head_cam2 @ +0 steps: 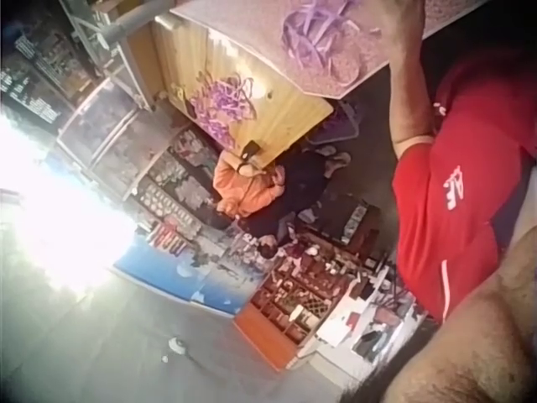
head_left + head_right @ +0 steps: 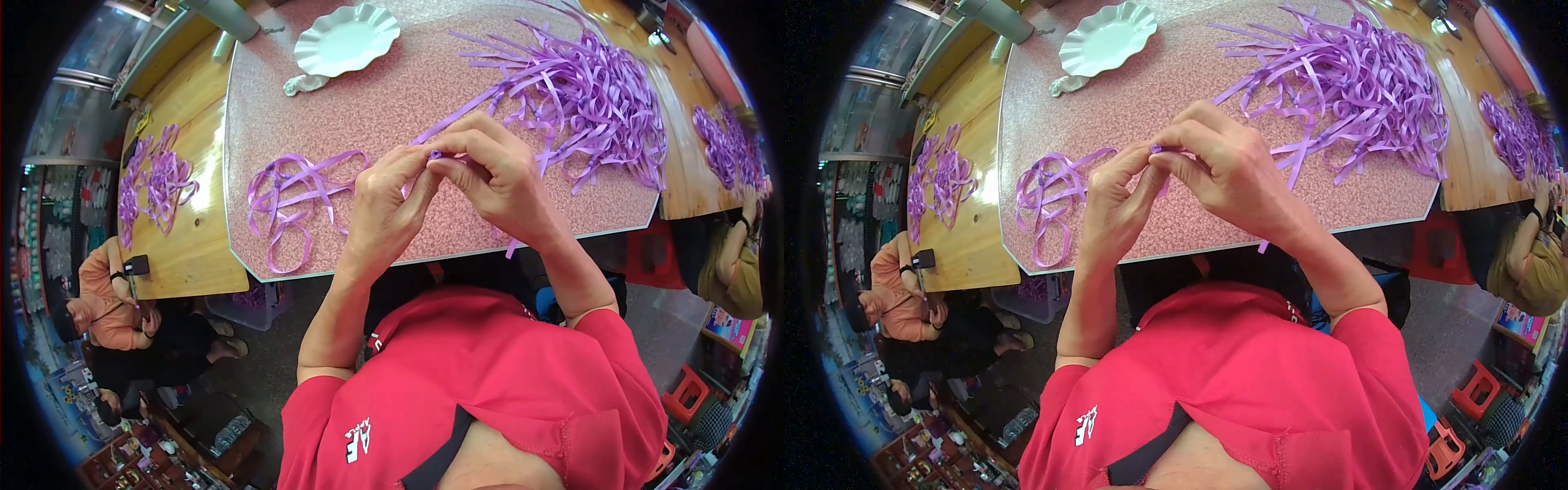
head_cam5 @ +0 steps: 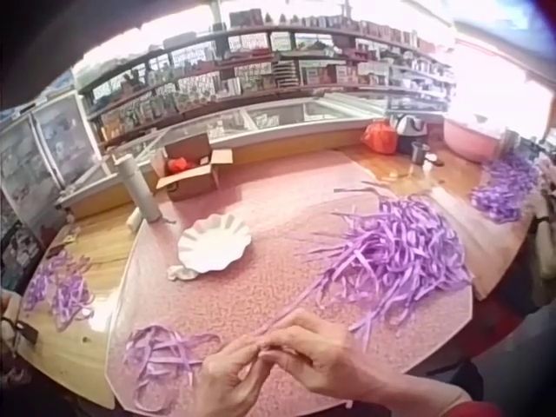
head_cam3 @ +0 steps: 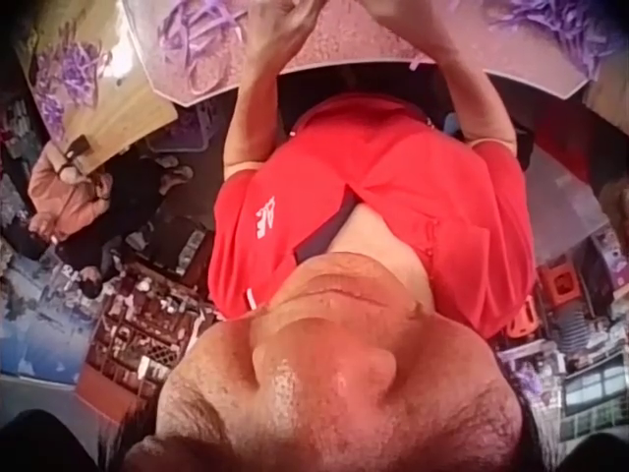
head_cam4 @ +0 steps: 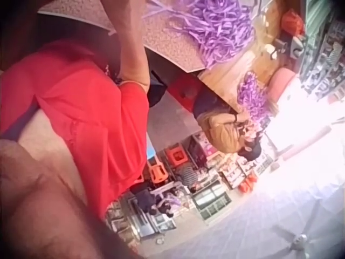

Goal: Looping and tying purple plastic strips at a workstation.

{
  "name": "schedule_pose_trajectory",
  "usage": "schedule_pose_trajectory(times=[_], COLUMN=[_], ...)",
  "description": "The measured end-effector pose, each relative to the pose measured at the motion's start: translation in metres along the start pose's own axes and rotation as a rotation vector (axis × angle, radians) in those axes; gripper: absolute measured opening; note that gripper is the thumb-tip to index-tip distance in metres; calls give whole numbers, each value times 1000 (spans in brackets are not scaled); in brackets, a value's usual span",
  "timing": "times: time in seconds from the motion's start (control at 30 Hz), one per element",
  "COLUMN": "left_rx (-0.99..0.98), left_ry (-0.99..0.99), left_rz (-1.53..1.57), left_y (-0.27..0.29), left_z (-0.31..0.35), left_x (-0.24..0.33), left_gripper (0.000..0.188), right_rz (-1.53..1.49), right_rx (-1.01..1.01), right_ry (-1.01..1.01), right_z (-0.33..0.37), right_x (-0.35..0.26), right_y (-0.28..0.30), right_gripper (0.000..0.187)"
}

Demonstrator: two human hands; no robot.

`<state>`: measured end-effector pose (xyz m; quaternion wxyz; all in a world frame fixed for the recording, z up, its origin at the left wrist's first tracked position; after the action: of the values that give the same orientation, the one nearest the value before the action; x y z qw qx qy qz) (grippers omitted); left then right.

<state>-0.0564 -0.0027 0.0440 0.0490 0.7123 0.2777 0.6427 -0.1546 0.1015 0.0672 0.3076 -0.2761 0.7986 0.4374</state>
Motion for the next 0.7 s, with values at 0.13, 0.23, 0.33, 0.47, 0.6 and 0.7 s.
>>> schedule_pose_trajectory(times=[0.13,0.23,0.33,0.47,0.6,0.7], left_rx=[-38,59,33,58,65,79], left_ry=[-18,37,39,126,133,162], left_rz=[-75,380,791,903,817,886], left_y=[-3,-7,-11,-10,-6,-6], left_z=[-1,2,3,5,6,7], left_x=[0,-16,-18,-28,-27,-32], left_gripper=[23,27,29,21,17,18], right_rz=[-2,-39,-103,-228,-323,-278], right_rx=[37,100,48,12,-15,9], right_ry=[-3,1,-102,-188,-243,-191], right_z=[-2,-4,-2,3,5,4], right_x=[4,10,14,20,24,25], right_y=[3,7,7,4,6,15], right_gripper=[10,7,6,9,13,16])
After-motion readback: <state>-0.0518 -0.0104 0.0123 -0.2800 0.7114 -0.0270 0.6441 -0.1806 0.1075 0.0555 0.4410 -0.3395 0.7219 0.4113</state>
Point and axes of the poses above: each hand's wrist, its own z-axis away from the middle knuckle, its own y-axis out of the back of the hand, x = y × z, the point moved 6 cm from there along -z, towards the middle knuckle, and after that the axes turned 11 degrees about -x, right-handed, at the moved point
